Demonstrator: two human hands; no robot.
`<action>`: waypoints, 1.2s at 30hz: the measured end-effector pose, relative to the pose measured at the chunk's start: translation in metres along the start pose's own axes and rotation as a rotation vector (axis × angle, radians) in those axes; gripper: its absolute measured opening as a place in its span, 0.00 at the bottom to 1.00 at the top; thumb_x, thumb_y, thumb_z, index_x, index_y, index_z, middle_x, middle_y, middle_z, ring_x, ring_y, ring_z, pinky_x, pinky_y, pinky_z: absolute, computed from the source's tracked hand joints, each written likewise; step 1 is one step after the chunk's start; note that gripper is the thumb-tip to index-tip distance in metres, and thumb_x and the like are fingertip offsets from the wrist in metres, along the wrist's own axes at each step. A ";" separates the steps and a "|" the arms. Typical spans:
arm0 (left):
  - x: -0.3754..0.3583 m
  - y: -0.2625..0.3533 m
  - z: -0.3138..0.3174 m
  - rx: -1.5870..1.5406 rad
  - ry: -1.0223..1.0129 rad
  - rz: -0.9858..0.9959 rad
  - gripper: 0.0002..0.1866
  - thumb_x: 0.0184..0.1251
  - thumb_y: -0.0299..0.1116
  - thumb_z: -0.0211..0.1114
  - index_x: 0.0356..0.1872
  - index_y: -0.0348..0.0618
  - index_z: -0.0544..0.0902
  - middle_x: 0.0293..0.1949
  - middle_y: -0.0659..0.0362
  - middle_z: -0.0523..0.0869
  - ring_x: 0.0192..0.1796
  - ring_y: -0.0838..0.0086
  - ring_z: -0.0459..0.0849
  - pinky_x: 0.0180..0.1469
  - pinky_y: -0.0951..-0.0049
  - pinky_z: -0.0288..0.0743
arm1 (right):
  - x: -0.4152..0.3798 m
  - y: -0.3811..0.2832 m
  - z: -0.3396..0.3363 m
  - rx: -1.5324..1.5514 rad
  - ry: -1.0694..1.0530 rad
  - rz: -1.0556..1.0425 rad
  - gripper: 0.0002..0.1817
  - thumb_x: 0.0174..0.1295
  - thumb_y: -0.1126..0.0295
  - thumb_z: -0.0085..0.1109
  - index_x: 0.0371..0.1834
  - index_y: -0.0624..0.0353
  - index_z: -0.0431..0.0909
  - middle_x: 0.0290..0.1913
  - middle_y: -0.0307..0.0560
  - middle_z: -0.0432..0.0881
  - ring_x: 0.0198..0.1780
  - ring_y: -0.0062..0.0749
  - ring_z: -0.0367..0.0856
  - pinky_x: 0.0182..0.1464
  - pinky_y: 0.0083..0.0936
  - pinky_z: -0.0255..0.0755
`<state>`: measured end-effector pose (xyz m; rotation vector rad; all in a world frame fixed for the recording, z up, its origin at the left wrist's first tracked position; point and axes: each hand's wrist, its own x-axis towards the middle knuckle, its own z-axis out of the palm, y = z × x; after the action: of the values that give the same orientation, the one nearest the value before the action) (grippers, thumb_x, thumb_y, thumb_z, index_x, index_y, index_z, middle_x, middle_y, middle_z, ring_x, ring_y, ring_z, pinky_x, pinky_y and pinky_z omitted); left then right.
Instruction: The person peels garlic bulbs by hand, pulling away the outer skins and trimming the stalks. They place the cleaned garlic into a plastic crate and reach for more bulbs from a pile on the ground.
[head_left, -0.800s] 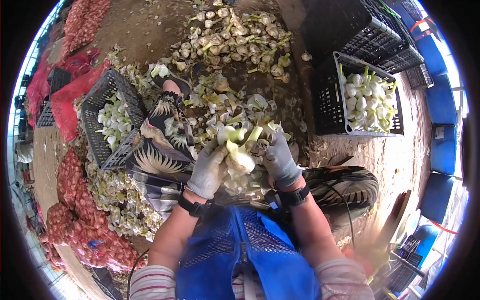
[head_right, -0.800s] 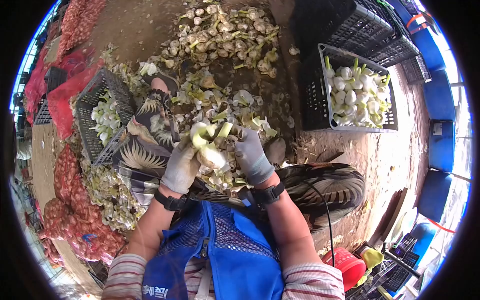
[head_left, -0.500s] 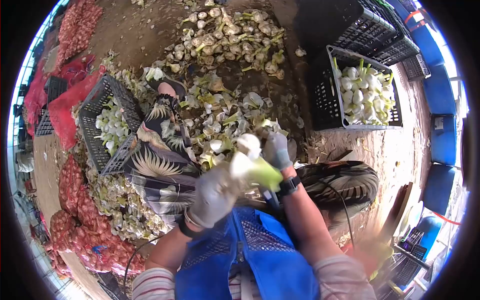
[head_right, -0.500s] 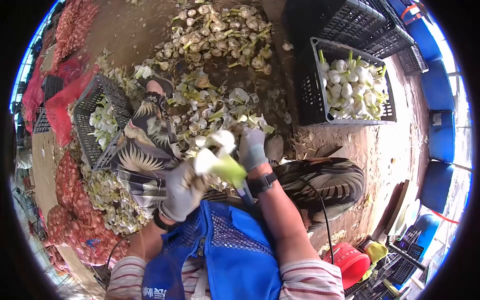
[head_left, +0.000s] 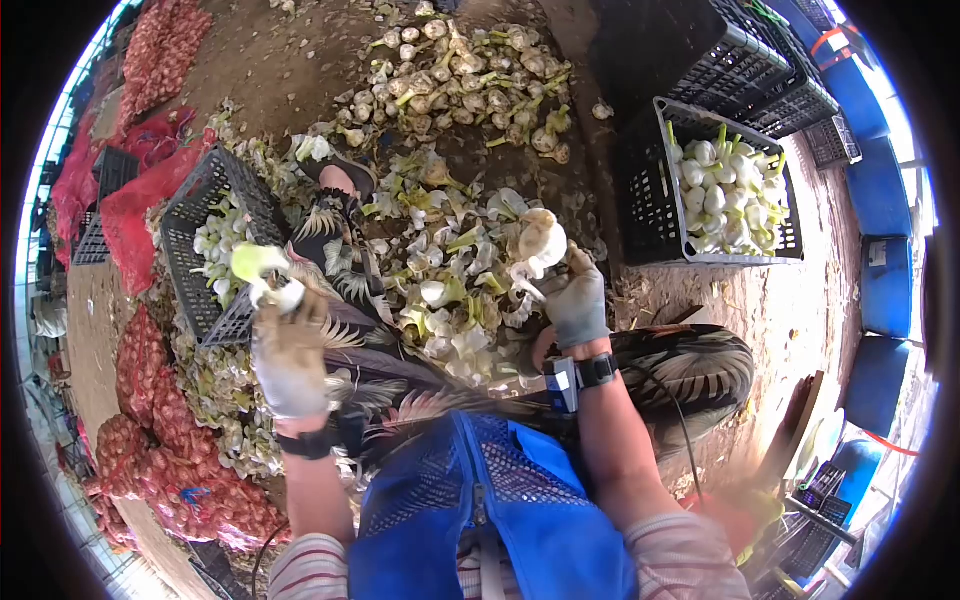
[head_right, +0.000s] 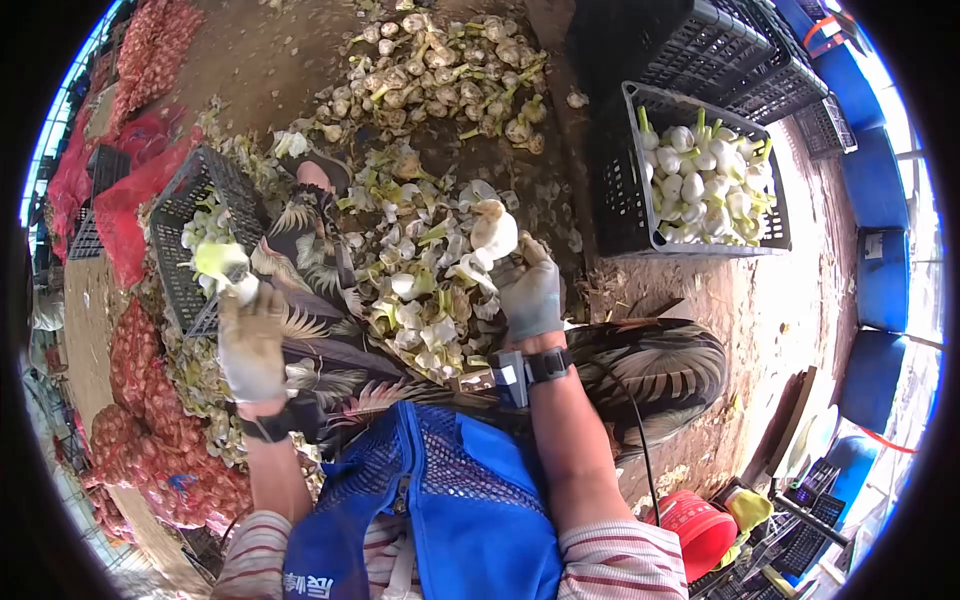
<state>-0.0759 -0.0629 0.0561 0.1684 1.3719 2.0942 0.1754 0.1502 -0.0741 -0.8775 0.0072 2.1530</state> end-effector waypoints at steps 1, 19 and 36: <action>0.008 0.004 -0.004 0.028 -0.033 -0.017 0.21 0.73 0.44 0.62 0.58 0.41 0.76 0.51 0.55 0.84 0.50 0.68 0.84 0.56 0.61 0.78 | 0.002 0.002 -0.006 -0.005 -0.003 0.003 0.19 0.72 0.65 0.48 0.60 0.64 0.75 0.59 0.52 0.81 0.57 0.39 0.82 0.61 0.38 0.77; -0.023 -0.073 0.073 0.097 -0.558 -0.428 0.16 0.76 0.42 0.59 0.33 0.39 0.76 0.30 0.57 0.83 0.34 0.74 0.82 0.37 0.74 0.75 | -0.041 0.027 0.036 -0.583 -0.388 -0.188 0.21 0.61 0.74 0.65 0.58 0.63 0.78 0.56 0.46 0.83 0.54 0.36 0.81 0.58 0.32 0.76; 0.002 -0.084 0.052 0.375 -0.864 -0.599 0.27 0.67 0.52 0.68 0.50 0.35 0.81 0.40 0.62 0.86 0.42 0.79 0.83 0.46 0.75 0.79 | -0.046 0.021 0.035 -0.205 -0.396 0.210 0.14 0.67 0.68 0.56 0.52 0.63 0.76 0.50 0.47 0.81 0.52 0.35 0.79 0.56 0.33 0.76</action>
<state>-0.0199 0.0018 0.0070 0.6413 1.0568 1.0412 0.1613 0.1148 -0.0259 -0.5663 -0.3386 2.5266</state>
